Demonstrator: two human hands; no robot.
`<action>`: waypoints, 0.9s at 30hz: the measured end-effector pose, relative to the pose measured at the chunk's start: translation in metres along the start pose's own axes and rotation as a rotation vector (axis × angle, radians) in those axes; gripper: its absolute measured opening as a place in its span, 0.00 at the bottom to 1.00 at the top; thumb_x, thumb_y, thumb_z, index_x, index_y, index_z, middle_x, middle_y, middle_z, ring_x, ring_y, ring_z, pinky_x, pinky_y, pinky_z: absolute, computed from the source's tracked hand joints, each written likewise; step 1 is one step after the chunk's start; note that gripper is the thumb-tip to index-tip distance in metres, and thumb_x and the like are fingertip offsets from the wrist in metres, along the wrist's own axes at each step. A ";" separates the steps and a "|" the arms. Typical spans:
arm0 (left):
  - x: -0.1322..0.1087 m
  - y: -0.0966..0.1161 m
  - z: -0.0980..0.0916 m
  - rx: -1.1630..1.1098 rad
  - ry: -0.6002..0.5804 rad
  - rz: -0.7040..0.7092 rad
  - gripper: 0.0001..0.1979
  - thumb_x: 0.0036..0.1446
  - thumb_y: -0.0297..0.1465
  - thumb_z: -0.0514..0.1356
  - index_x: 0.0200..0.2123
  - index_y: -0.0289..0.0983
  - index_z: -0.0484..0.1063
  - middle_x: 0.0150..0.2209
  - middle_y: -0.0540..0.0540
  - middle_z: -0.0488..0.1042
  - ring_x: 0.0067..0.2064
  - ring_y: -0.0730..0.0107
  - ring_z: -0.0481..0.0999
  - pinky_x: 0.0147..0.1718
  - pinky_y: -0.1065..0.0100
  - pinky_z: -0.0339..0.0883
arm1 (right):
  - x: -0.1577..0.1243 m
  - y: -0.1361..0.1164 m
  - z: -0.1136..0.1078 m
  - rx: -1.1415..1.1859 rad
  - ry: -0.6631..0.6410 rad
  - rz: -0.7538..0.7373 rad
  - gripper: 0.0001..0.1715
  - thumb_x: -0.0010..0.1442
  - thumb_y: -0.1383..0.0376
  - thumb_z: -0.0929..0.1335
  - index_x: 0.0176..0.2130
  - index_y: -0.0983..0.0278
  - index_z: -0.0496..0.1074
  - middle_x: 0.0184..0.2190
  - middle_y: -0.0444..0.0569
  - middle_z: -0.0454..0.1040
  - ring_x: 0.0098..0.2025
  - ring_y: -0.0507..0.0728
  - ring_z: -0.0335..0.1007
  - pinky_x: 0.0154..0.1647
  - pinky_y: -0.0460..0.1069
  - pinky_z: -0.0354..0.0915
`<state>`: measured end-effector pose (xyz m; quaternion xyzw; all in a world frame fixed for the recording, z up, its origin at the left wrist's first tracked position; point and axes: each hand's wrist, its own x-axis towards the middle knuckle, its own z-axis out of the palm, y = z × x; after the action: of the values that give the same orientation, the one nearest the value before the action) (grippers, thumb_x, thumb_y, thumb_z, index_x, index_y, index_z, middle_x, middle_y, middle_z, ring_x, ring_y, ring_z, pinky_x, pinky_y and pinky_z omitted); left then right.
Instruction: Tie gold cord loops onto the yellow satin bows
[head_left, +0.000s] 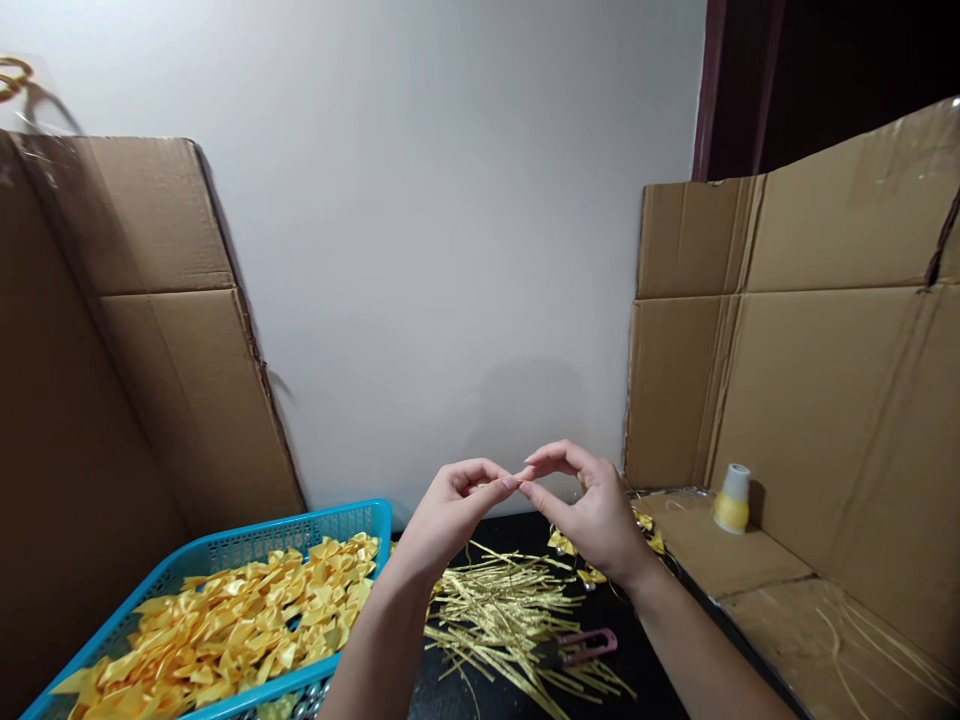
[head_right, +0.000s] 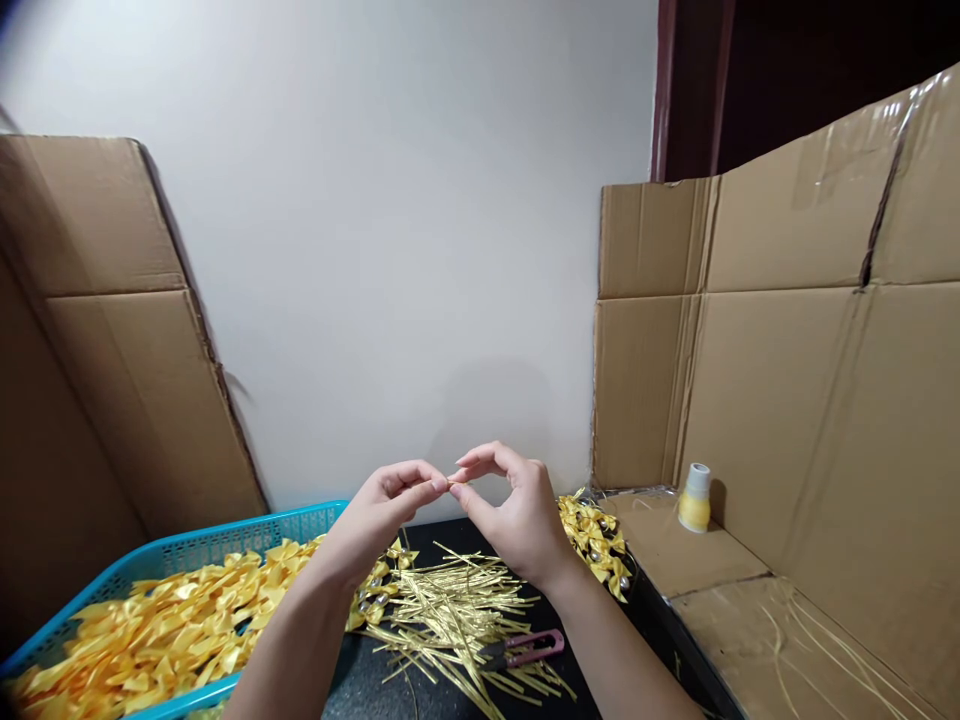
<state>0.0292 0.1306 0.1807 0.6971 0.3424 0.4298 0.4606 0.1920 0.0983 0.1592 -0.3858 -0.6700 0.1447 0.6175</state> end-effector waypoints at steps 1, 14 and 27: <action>0.000 0.000 0.000 -0.002 0.002 -0.002 0.12 0.47 0.41 0.64 0.22 0.38 0.73 0.20 0.53 0.65 0.24 0.73 0.56 0.25 0.70 0.48 | 0.000 0.000 0.000 -0.011 0.016 -0.013 0.05 0.55 0.65 0.72 0.34 0.60 0.72 0.31 0.46 0.79 0.37 0.57 0.76 0.43 0.52 0.67; 0.001 -0.002 -0.003 -0.010 0.028 -0.026 0.12 0.47 0.41 0.64 0.22 0.38 0.73 0.19 0.54 0.62 0.23 0.73 0.53 0.25 0.69 0.46 | 0.001 0.003 -0.004 -0.179 0.147 -0.197 0.07 0.53 0.72 0.68 0.31 0.59 0.71 0.28 0.43 0.73 0.32 0.54 0.68 0.37 0.50 0.64; -0.002 0.003 -0.006 -0.023 0.034 -0.026 0.14 0.48 0.41 0.65 0.22 0.37 0.71 0.19 0.56 0.58 0.23 0.75 0.48 0.24 0.70 0.43 | 0.003 0.005 -0.019 -0.215 0.221 -0.273 0.08 0.55 0.72 0.68 0.34 0.59 0.71 0.30 0.44 0.72 0.33 0.54 0.66 0.38 0.51 0.63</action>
<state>0.0229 0.1297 0.1836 0.6797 0.3542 0.4393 0.4685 0.2116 0.0981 0.1616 -0.3688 -0.6558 -0.0559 0.6563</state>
